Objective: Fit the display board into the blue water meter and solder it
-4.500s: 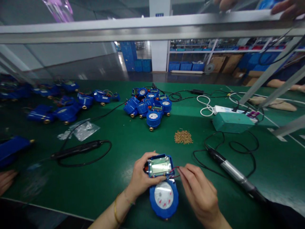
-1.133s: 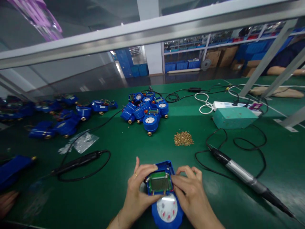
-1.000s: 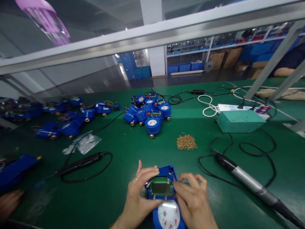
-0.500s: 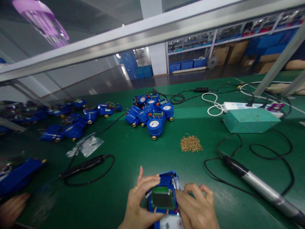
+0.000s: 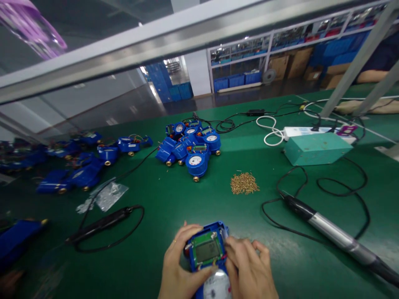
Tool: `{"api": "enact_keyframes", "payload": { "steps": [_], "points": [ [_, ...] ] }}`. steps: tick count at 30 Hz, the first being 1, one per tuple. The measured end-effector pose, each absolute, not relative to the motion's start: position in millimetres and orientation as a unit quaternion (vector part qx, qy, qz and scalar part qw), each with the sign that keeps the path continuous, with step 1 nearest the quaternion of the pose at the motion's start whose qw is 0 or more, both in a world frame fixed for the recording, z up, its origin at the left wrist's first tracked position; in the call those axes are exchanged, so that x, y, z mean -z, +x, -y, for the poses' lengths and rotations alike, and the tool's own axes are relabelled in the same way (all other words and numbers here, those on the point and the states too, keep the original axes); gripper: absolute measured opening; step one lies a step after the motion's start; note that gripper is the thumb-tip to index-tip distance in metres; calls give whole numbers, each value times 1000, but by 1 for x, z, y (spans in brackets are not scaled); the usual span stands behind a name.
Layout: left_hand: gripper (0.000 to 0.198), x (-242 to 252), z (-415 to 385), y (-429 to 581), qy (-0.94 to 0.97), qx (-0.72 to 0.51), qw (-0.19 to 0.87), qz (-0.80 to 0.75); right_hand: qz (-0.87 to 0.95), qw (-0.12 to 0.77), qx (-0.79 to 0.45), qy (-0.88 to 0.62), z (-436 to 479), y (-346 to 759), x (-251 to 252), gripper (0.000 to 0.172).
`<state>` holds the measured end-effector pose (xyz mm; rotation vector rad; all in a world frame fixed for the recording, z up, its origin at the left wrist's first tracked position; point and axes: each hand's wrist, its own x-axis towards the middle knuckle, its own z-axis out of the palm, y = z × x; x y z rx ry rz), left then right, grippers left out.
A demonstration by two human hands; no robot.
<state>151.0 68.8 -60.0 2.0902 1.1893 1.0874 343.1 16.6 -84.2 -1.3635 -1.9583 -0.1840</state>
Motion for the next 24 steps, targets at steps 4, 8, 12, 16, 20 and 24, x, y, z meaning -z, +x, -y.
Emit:
{"api": "enact_keyframes", "payload": {
  "steps": [4,8,12,16,20,24],
  "points": [
    [63,57,-69,151,736,-403,298,-455,742,397,38,-539,-14,340,83,14],
    [60,59,-69,147,721,-404,332,-455,702,441,15,-559,-12,330,84,15],
    [54,63,-69,142,712,-405,347,-458,678,471,-8,-565,-11,323,84,14],
    [51,62,-69,141,705,-403,342,-473,680,446,-8,-582,-10,324,84,15],
    [52,60,-70,142,678,-399,385,-483,687,427,-22,-588,-13,325,79,12],
    [55,57,-75,143,650,-389,438,-484,679,433,-68,-590,-14,324,70,19]
  ]
}}
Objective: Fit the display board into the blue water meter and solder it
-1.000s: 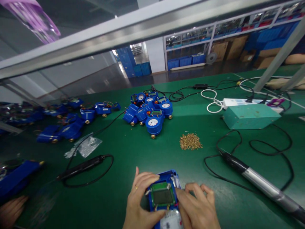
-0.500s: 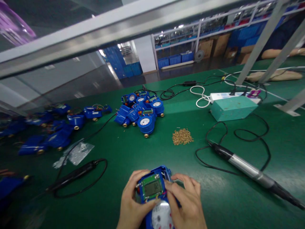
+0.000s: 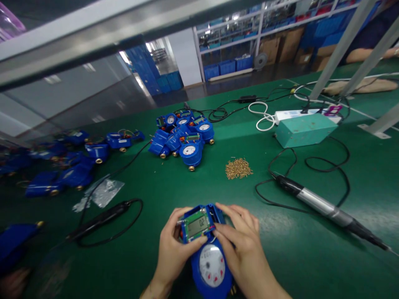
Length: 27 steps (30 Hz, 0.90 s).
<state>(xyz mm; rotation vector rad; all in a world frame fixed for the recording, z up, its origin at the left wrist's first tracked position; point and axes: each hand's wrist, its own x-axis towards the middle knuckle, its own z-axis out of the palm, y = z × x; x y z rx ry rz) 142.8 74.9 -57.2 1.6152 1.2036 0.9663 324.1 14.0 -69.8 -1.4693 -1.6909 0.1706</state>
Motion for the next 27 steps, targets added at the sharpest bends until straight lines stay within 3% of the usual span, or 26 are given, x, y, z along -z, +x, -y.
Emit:
{"api": "enact_keyframes", "payload": {
  "steps": [7,12,21,27],
  "points": [
    [52,51,-79,147,642,-388,460,-476,720,383,-140,-562,-9,330,64,22],
    [52,50,-79,149,654,-384,442,-479,673,421,-159,-587,-18,329,67,23],
    [50,52,-79,152,656,-399,441,-465,626,348,-393,-577,-54,346,51,16],
    [54,58,-74,156,660,-422,419,-460,636,346,-401,-561,-60,349,55,19]
  ]
}}
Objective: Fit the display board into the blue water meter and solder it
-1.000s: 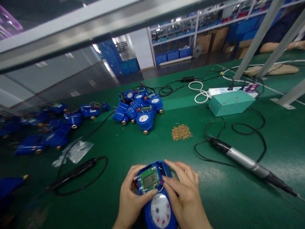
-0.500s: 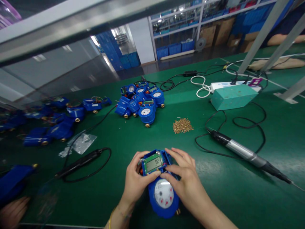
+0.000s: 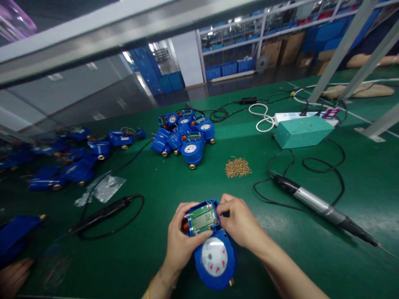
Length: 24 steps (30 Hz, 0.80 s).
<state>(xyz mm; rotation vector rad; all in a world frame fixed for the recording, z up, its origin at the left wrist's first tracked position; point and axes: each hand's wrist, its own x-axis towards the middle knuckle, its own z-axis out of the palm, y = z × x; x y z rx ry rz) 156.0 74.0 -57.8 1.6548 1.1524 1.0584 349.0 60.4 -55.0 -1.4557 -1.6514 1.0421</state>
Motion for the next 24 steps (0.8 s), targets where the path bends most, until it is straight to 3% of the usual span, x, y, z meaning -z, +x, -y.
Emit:
{"api": "enact_keyframes", "payload": {
  "steps": [8,18,24],
  "points": [
    [55,53,-78,155,680,-384,436,-447,630,335,-411,-567,-51,350,54,24],
    [55,48,-78,166,651,-361,490,-454,625,238,-504,-547,-60,369,58,28],
    [57,48,-75,166,629,-378,505,-455,614,319,-378,-615,-45,371,73,31]
  ]
}}
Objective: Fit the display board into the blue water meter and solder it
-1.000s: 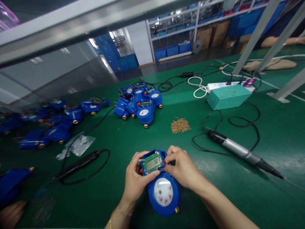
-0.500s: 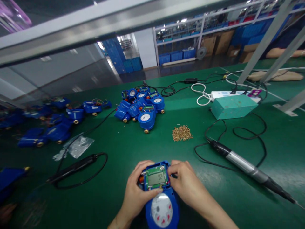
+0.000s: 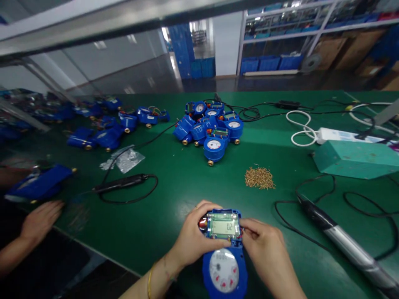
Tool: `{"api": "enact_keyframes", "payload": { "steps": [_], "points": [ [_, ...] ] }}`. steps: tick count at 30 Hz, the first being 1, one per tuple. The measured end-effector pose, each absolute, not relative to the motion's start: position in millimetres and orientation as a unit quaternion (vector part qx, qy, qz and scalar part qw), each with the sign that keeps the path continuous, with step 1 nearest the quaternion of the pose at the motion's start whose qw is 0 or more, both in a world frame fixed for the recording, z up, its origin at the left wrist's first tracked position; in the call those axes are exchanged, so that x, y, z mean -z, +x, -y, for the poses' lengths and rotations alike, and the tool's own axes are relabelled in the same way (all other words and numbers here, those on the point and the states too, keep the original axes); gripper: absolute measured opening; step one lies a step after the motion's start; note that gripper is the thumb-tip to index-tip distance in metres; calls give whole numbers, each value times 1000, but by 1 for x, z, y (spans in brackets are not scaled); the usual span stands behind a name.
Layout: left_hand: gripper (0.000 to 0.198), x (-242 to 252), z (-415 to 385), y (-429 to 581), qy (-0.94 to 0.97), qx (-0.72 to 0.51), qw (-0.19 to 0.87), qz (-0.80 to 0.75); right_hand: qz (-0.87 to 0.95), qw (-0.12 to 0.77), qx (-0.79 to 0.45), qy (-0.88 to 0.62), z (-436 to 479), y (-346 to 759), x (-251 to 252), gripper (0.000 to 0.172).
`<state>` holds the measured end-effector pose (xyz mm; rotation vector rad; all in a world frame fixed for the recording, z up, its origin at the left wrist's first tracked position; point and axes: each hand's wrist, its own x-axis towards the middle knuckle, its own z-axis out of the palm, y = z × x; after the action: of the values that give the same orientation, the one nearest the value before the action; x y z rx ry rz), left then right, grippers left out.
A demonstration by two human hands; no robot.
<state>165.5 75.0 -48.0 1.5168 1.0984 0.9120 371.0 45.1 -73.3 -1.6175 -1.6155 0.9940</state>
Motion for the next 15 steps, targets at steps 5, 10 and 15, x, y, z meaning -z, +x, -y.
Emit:
{"api": "enact_keyframes", "payload": {
  "steps": [5,10,15],
  "points": [
    [56,50,-75,167,638,-379,491,-456,622,389,-325,-597,-37,370,73,30],
    [55,53,-76,169,645,-381,484,-453,581,466,-250,-618,-22,355,70,25],
    [56,54,-74,168,635,-383,496,-452,539,499,-243,-634,-9,349,80,19]
  ]
}}
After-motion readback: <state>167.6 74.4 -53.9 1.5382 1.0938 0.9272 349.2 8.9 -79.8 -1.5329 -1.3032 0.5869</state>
